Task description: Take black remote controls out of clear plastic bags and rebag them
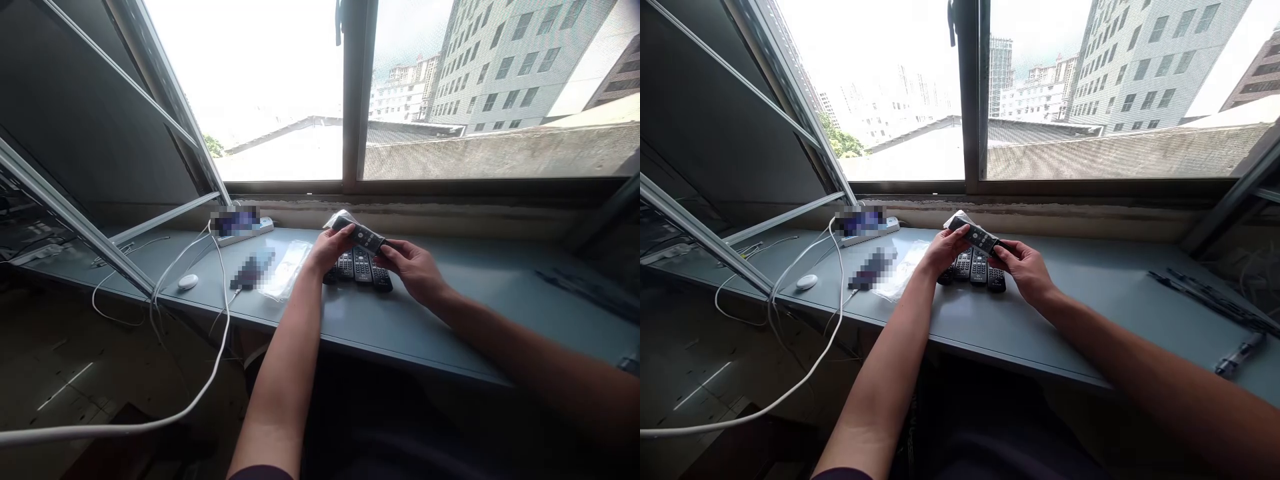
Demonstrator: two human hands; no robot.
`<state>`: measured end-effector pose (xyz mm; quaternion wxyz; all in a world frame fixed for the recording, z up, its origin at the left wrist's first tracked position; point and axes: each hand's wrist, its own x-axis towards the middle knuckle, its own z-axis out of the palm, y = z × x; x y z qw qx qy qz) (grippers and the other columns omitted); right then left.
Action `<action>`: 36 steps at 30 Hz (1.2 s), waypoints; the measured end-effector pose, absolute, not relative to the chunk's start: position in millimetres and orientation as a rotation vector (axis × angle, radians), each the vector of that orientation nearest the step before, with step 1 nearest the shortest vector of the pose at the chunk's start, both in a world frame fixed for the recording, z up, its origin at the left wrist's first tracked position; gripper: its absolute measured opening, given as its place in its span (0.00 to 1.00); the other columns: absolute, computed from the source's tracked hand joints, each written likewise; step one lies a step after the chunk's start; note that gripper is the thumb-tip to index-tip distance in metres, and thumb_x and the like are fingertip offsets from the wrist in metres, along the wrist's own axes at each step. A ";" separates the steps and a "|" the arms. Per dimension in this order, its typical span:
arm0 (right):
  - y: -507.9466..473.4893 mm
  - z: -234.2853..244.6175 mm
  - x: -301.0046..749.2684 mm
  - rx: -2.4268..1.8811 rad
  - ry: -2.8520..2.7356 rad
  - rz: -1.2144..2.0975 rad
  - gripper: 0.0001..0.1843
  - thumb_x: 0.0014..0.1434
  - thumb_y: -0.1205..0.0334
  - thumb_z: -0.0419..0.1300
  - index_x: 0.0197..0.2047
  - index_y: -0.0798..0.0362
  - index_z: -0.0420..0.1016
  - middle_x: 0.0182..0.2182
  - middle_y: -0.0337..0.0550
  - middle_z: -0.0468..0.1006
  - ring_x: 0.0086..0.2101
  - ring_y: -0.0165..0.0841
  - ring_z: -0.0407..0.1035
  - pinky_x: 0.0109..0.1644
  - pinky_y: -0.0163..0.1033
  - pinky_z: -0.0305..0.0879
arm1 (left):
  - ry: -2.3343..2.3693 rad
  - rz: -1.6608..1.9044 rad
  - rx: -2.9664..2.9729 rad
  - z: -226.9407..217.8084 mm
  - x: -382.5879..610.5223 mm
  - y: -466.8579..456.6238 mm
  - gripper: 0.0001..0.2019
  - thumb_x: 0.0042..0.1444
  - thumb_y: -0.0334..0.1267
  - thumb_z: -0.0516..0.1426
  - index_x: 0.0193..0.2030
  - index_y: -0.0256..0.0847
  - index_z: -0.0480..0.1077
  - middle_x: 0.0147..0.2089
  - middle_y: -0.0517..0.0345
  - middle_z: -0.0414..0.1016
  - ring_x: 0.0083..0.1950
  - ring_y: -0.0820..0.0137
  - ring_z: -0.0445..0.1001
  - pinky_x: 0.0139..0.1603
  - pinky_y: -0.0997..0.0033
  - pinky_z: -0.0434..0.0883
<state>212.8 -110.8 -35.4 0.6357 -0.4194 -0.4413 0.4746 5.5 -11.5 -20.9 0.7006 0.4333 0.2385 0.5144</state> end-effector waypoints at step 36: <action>-125.4 -15.5 207.4 -1.006 -1.087 1.126 0.12 0.73 0.63 0.70 0.58 0.48 0.87 0.66 0.51 0.84 0.52 0.47 0.88 0.54 0.51 0.91 | 0.677 1.519 0.638 -27.9 3.3 10.0 0.16 0.57 0.36 0.78 0.47 0.39 0.80 0.43 0.56 0.86 0.47 0.69 0.87 0.59 0.66 0.84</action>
